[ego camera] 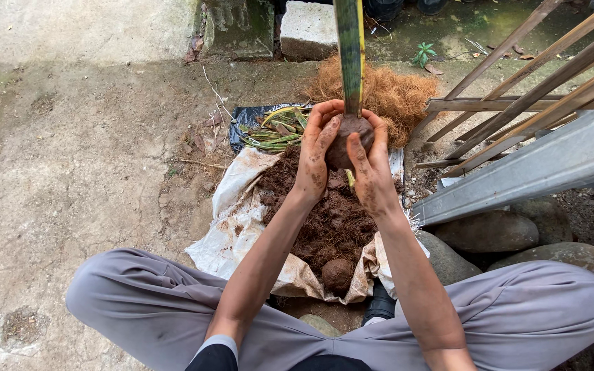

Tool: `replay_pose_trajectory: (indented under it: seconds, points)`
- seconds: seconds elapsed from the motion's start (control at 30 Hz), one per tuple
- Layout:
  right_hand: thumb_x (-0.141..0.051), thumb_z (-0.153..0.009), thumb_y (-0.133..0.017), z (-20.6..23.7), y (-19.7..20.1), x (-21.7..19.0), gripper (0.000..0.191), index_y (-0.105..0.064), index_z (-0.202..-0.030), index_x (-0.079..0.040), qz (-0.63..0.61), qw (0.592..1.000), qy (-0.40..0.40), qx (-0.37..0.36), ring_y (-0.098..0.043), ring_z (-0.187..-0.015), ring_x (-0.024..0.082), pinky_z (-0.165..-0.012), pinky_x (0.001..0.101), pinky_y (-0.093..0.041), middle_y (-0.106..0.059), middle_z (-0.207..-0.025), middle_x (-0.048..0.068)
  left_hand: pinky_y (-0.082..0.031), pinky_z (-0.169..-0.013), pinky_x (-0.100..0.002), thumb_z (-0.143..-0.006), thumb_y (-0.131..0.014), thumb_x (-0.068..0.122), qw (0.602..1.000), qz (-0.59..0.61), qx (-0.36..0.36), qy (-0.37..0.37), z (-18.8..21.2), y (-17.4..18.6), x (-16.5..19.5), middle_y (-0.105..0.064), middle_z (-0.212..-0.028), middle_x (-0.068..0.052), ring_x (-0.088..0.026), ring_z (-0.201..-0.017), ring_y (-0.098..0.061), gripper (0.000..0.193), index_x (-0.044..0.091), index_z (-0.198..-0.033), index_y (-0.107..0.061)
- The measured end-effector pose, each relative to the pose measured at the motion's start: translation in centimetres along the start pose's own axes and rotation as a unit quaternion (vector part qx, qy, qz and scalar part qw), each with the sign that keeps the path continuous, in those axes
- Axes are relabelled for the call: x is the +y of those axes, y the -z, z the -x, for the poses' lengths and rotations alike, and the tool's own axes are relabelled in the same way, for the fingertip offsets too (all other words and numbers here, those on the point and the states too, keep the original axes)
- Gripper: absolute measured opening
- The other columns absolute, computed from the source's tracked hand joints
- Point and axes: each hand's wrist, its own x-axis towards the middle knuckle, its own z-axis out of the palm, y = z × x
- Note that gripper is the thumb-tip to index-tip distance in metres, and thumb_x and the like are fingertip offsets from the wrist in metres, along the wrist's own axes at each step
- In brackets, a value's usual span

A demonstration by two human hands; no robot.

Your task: The person sits on the ground and forms a ball of soil around a plant cutting. They then wrap the soil ball with coconut coir to secure the medium around the cutting.

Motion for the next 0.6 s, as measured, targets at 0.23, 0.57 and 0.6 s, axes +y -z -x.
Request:
replay_pose_trajectory:
  seconds: [0.23, 0.57, 0.6]
  points:
    - [-0.044, -0.107, -0.051, -0.9, 1.6, 0.6, 0.062, -0.032, -0.148, -0.002, -0.127, 0.992, -0.014, 0.022, -0.059, -0.122, 0.024, -0.104, 0.0403, -0.054, -0.051, -0.132, 0.017, -0.037, -0.127, -0.043, -0.102, -0.057, 0.038, 0.994, -0.009, -0.104, 0.038, 0.0, 0.5, 0.4, -0.044, -0.152, -0.018, -0.027, -0.146, -0.045, 0.066, 0.007, -0.157, -0.035]
    - [-0.052, -0.108, -0.039, -0.2, 1.4, -0.1, 0.06, -0.034, -0.146, -0.006, -0.093, 0.996, 0.01, -0.008, -0.061, -0.126, 0.021, -0.107, 0.0388, -0.057, -0.051, -0.136, 0.014, -0.04, -0.126, -0.044, -0.101, -0.065, 0.034, 0.994, 0.017, -0.106, 0.026, -0.3, 0.6, 0.3, -0.047, -0.153, -0.016, -0.026, -0.146, -0.046, 0.066, 0.009, -0.156, -0.038]
    - [-0.055, -0.108, -0.035, -0.2, 1.3, -0.3, 0.062, -0.033, -0.146, -0.007, -0.093, 0.995, 0.014, -0.018, -0.061, -0.129, 0.021, -0.109, 0.0386, -0.057, -0.052, -0.138, 0.014, -0.041, -0.126, -0.044, -0.101, -0.066, 0.034, 0.994, 0.025, -0.107, 0.011, -0.3, 0.6, 0.3, -0.048, -0.153, -0.016, -0.026, -0.147, -0.046, 0.067, 0.01, -0.156, -0.039]
